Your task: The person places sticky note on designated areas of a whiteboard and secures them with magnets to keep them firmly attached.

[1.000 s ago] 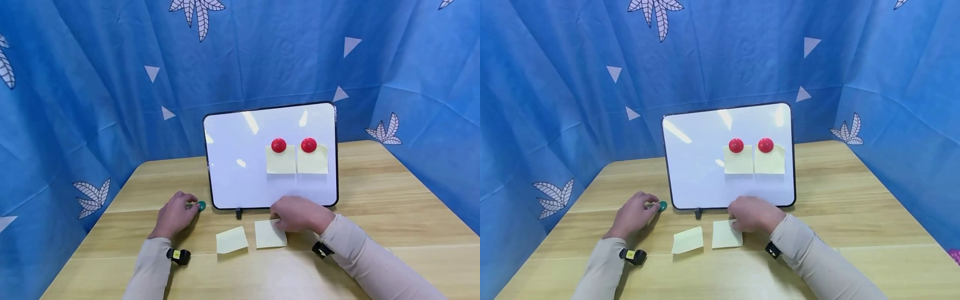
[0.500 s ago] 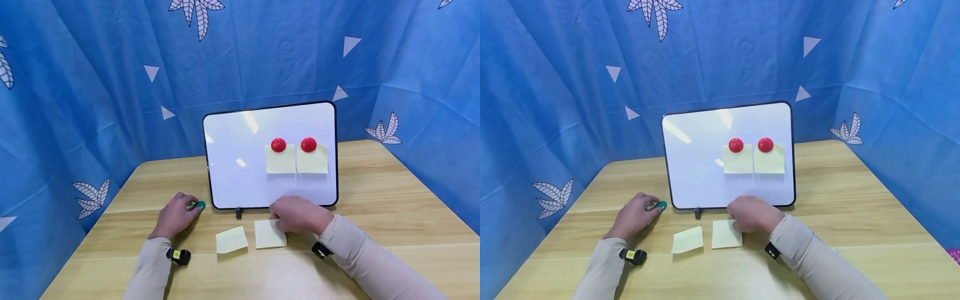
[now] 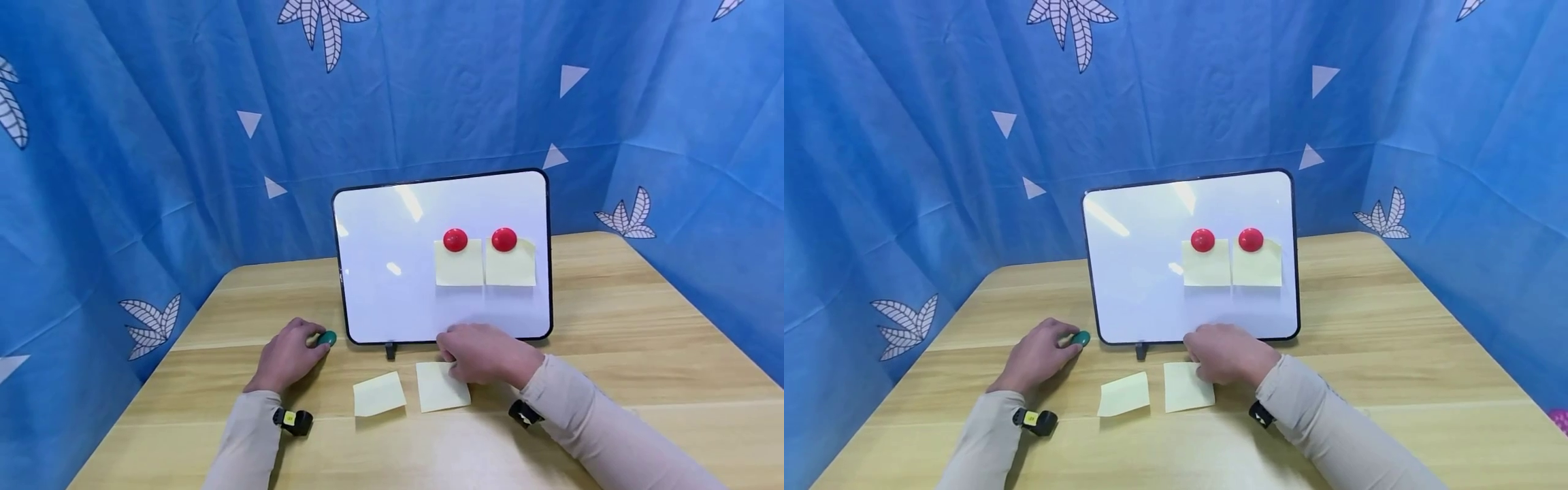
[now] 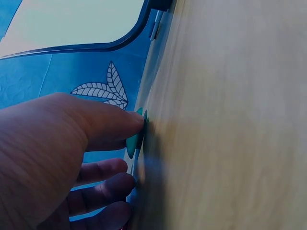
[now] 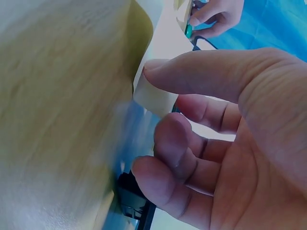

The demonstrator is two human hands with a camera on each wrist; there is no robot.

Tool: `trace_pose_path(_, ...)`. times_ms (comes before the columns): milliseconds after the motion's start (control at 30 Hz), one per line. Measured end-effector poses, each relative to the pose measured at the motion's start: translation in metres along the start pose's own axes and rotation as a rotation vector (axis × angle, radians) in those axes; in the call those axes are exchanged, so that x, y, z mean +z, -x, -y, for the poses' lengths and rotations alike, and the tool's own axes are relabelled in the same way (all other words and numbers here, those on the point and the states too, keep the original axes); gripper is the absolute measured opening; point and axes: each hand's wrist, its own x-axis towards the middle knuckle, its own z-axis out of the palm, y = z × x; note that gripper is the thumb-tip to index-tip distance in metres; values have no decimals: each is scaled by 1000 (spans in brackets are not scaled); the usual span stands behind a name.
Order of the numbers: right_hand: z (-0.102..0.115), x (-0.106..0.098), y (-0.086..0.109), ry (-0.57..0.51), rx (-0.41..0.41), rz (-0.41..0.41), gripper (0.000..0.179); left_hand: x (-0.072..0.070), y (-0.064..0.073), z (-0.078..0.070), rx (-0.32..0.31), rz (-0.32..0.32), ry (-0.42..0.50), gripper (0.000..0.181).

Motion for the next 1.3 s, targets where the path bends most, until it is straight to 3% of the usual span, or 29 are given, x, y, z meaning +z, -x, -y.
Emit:
trace_pose_path(267,1,0,1,6,3,0,19,2,-1,-1,12,-1,-15,38)
trace_pose_path(500,-2,0,4,-4,-42,-18,25,4,-2,-5,10,-1,-22,37)
trace_pose_path(733,-5,0,4,-60,-44,11,25,6,0,-3,7,3,-31,37)
trace_pose_path(1300,-11,-6,-1,-134,-84,-23,18,1,-1,-7,15,4,-45,35)
